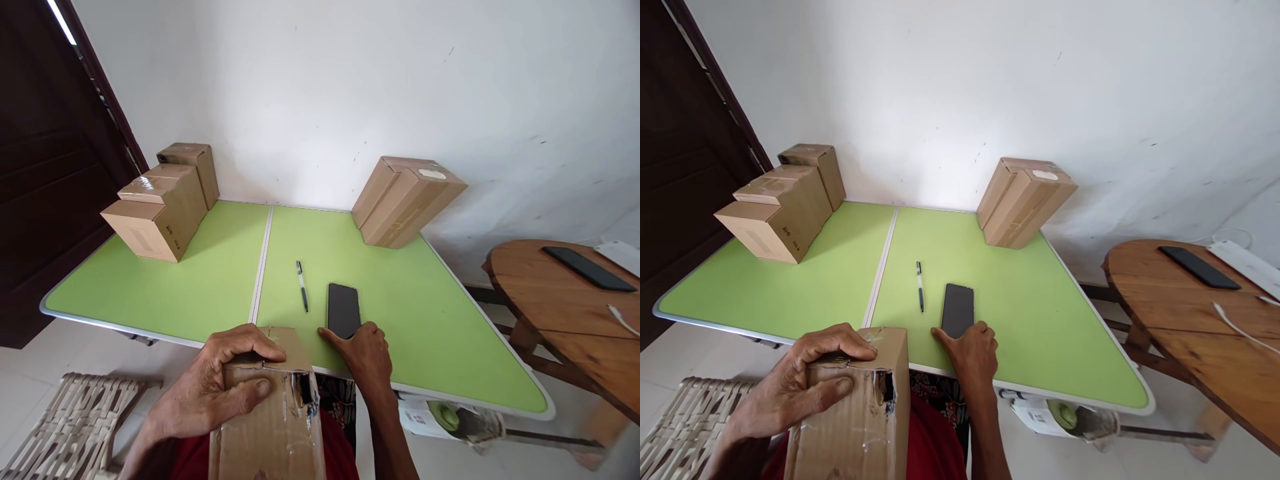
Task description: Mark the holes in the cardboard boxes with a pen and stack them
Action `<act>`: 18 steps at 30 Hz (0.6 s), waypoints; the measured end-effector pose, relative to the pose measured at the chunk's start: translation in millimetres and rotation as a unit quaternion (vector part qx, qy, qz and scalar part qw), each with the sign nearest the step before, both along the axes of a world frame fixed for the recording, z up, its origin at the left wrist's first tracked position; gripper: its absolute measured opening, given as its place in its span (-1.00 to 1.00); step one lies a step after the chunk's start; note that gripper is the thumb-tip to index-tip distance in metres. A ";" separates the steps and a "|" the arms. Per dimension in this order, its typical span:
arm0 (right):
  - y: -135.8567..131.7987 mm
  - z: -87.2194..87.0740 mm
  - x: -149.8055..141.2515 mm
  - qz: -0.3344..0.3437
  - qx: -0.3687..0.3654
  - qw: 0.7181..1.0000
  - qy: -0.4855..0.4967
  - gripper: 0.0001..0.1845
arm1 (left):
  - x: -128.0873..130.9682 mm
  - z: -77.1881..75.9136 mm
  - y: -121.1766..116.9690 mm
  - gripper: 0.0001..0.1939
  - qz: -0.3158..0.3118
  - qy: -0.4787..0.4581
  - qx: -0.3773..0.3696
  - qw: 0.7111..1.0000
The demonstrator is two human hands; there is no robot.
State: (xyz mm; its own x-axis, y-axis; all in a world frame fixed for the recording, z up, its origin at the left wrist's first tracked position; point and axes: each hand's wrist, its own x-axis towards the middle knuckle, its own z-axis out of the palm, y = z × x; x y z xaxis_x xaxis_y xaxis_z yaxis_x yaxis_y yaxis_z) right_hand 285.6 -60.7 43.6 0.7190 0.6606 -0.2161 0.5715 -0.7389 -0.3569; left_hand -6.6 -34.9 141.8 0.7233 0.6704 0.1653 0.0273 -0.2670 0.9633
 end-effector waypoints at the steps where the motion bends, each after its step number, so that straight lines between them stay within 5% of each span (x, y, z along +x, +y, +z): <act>1: 0.9 -1.6 4.0 -0.003 0.013 1.000 0.017 -0.12 | 0.2 0.2 -0.1 -0.70 0.002 -0.002 -0.001 1.000; 5: -1.3 -6.7 16.1 0.014 0.073 0.990 0.116 -0.51 | 3.8 3.5 -0.1 -0.72 0.004 -0.002 -0.017 1.000; 8: -13.7 -6.8 20.9 0.023 0.137 0.961 0.240 -0.56 | 7.3 7.1 0.7 -0.73 -0.002 0.003 -0.038 0.999; 10: -29.5 -4.6 21.5 -0.020 0.212 0.889 0.406 -0.53 | 8.7 8.7 1.0 -0.72 0.004 0.001 -0.038 0.999; 13: -63.3 3.7 16.1 -0.119 0.289 0.728 0.610 -0.43 | 9.5 9.8 1.3 -0.72 0.013 0.005 -0.041 0.999; 15: -88.9 14.1 7.2 -0.155 0.298 0.683 0.649 -0.39 | 9.9 10.8 2.0 -0.71 0.009 0.013 -0.042 0.999; 18: -124.1 36.3 -12.2 -0.169 0.287 0.657 0.677 -0.47 | 10.4 12.8 3.5 -0.71 0.008 0.020 -0.044 0.999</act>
State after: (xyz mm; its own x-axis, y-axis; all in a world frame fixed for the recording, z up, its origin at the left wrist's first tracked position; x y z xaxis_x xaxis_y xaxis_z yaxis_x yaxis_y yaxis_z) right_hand 273.4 -184.7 79.9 0.2517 0.7647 -0.5932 -0.7178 -0.2636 -0.6444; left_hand 3.8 -31.4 154.5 0.7168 0.6931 0.0758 0.0703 -0.1799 0.9812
